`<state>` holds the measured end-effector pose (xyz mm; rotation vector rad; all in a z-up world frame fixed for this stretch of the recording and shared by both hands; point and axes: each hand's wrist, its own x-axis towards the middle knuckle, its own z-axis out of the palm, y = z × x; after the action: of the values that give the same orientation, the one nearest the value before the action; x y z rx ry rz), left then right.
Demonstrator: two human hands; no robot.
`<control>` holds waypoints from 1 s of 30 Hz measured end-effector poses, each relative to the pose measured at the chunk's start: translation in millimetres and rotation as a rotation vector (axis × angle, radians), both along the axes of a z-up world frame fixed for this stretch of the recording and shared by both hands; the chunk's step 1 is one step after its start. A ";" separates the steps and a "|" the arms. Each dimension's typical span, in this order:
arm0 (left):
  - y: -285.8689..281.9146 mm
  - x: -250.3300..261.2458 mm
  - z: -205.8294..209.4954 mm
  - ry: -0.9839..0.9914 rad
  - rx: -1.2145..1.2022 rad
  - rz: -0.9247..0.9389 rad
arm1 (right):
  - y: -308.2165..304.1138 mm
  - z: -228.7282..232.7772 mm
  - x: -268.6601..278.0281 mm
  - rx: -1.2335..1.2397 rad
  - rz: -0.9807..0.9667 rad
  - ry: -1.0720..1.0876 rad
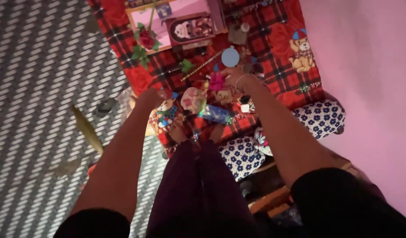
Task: Sweeping the floor and a wall ledge in a bedroom using a broom.
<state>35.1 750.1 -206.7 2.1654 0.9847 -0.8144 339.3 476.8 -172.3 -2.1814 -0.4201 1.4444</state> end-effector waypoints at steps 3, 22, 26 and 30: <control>-15.4 14.5 28.2 -0.019 0.016 -0.053 | -58.2 -195.8 50.8 0.527 1.157 -1.069; -84.5 55.4 -145.2 -0.011 -0.044 -0.049 | -143.3 -302.1 -18.1 0.164 -0.432 0.183; -102.9 72.7 -144.3 0.025 -0.027 -0.011 | -137.4 -329.9 -25.6 0.154 0.170 -0.441; -114.5 80.8 -150.2 0.068 -0.071 -0.062 | -129.5 -304.2 -41.0 0.263 -0.003 -0.346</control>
<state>115.9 635.6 -356.9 2.1291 0.9125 -0.9436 298.3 347.3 -476.5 -2.2090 -0.6840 0.9452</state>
